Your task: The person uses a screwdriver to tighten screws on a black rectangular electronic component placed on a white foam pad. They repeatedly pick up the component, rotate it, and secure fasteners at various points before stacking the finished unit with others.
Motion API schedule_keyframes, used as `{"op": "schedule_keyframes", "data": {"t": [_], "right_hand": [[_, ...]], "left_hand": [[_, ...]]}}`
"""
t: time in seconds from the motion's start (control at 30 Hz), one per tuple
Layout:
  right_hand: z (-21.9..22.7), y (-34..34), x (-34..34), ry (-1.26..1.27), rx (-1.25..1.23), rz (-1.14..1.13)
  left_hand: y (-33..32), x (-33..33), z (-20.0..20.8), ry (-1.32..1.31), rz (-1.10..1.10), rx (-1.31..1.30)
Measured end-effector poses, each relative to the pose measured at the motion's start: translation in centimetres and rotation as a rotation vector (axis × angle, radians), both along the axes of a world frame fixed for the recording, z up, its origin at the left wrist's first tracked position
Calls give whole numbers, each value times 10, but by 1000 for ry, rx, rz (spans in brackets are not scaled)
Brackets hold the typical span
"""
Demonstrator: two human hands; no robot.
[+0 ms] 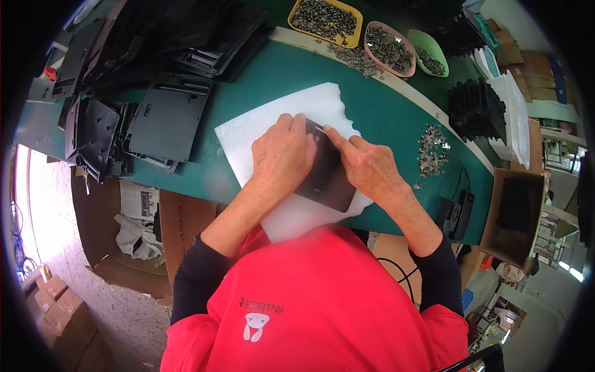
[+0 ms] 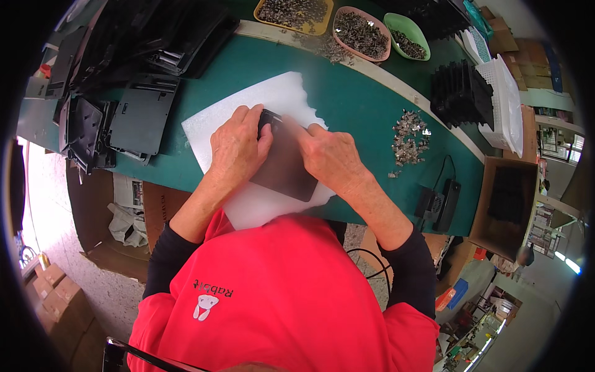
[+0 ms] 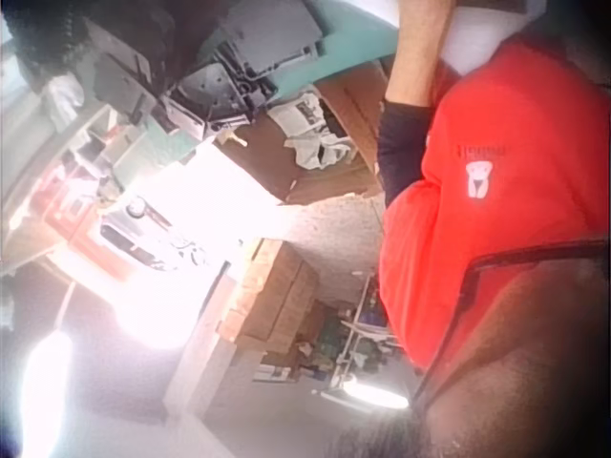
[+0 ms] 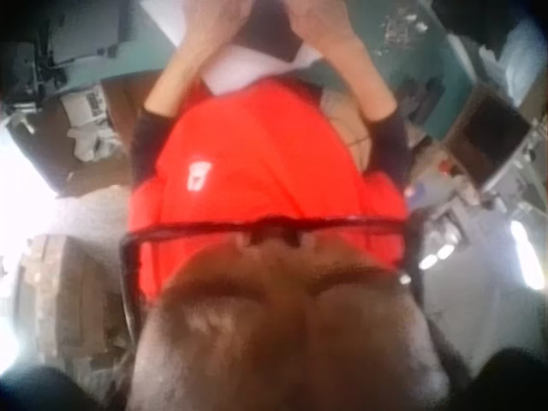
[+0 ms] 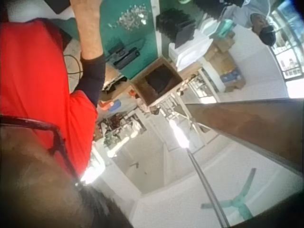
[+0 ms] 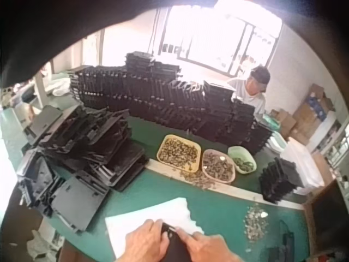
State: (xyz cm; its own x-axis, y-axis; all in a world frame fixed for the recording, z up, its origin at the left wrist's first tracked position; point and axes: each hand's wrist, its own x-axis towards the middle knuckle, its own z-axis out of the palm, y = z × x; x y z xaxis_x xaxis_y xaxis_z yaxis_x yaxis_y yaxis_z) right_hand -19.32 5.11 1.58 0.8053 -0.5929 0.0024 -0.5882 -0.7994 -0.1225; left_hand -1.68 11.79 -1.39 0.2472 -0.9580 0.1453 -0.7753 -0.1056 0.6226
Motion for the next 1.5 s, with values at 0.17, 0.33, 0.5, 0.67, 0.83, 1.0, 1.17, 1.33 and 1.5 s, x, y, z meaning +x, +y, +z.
{"op": "schedule_keyframes", "data": {"t": [0.17,0.33,0.5,0.67,0.83,1.0,1.17,1.33,1.5], "right_hand": [[4,3,6,112,39,-24],[26,8,26,220,137,-119],[25,-10,21,155,216,-62],[20,0,15,3,189,-103],[20,14,30,22,212,-189],[22,16,36,59,213,-199],[26,20,40,89,212,-238],[23,29,45,152,288,-317],[22,41,55,103,241,-384]], "left_hand": [[1,0,-2,-2,0,-8],[-1,2,-4,7,-10,-25],[-2,6,-4,87,9,-16],[-3,2,3,101,42,33],[0,2,-2,117,49,6],[0,0,-2,114,50,18],[0,0,-5,74,19,-41],[0,0,-8,88,21,-70],[1,0,-8,94,11,-66]]}}
